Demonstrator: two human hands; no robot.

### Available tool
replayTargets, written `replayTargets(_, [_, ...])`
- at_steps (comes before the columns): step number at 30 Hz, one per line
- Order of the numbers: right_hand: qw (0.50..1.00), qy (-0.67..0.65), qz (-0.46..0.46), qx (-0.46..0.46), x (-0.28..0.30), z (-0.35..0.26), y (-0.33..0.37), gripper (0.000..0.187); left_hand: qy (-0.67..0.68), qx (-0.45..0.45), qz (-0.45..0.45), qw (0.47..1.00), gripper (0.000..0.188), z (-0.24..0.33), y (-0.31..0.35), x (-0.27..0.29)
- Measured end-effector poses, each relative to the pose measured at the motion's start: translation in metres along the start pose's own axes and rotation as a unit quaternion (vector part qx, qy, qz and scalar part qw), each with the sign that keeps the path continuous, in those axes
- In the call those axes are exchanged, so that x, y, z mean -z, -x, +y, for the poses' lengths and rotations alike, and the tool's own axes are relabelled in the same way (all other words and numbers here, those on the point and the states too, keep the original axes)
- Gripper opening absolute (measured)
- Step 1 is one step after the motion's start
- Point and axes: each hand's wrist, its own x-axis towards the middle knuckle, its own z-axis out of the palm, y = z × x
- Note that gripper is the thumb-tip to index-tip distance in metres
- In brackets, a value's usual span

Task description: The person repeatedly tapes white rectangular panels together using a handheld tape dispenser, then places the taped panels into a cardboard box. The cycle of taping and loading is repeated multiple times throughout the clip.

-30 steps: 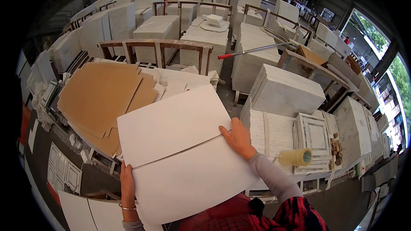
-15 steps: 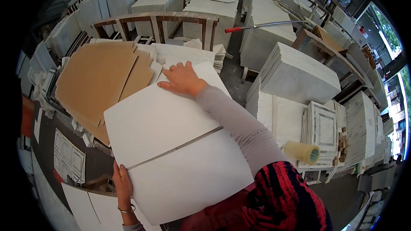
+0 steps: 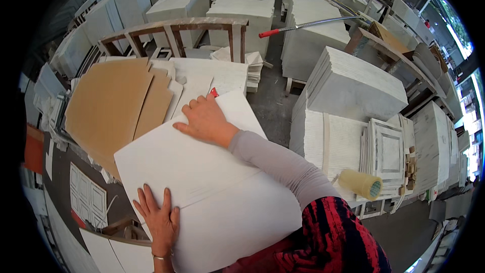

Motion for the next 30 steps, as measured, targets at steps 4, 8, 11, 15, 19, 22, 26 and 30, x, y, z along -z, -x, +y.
replayTargets(4, [0.987, -0.148, 0.043, -0.044, 0.018, 0.043, -0.013, 0.044, -0.007, 0.011, 0.002, 1.0, 0.042, -0.003, 0.0, -0.001])
replayTargets(8, [0.94, -0.204, 0.114, -0.247, -0.015, 0.158, -0.033, 0.046, -0.019, 0.026, -0.062, 0.998, 0.054, -0.007, 0.006, 0.006])
replayTargets(11, [0.935, -0.192, -0.039, -0.296, -0.084, 0.205, -0.004, 0.056, -0.009, 0.008, -0.048, 0.999, 0.052, -0.005, -0.001, 0.003])
replayTargets(15, [0.905, -0.277, -0.135, -0.292, -0.135, 0.195, -0.006, 0.071, -0.017, 0.006, -0.042, 0.999, 0.051, 0.0, -0.003, 0.004])
replayTargets(19, [0.891, -0.335, -0.152, -0.266, -0.178, 0.203, -0.025, 0.071, -0.022, 0.019, -0.051, 0.998, 0.049, 0.005, -0.002, 0.005])
replayTargets(22, [0.891, -0.333, -0.207, -0.227, -0.188, 0.204, -0.033, 0.073, -0.015, 0.014, -0.04, 0.999, 0.049, 0.004, -0.003, 0.005])
replayTargets(26, [0.89, -0.284, -0.289, -0.208, -0.188, 0.187, -0.053, 0.055, -0.017, 0.021, -0.038, 0.999, 0.048, 0.003, 0.001, 0.003])
replayTargets(30, [0.913, -0.25, -0.27, -0.174, -0.181, 0.184, -0.06, 0.041, -0.006, 0.017, -0.027, 0.999, 0.048, 0.003, 0.001, 0.003])
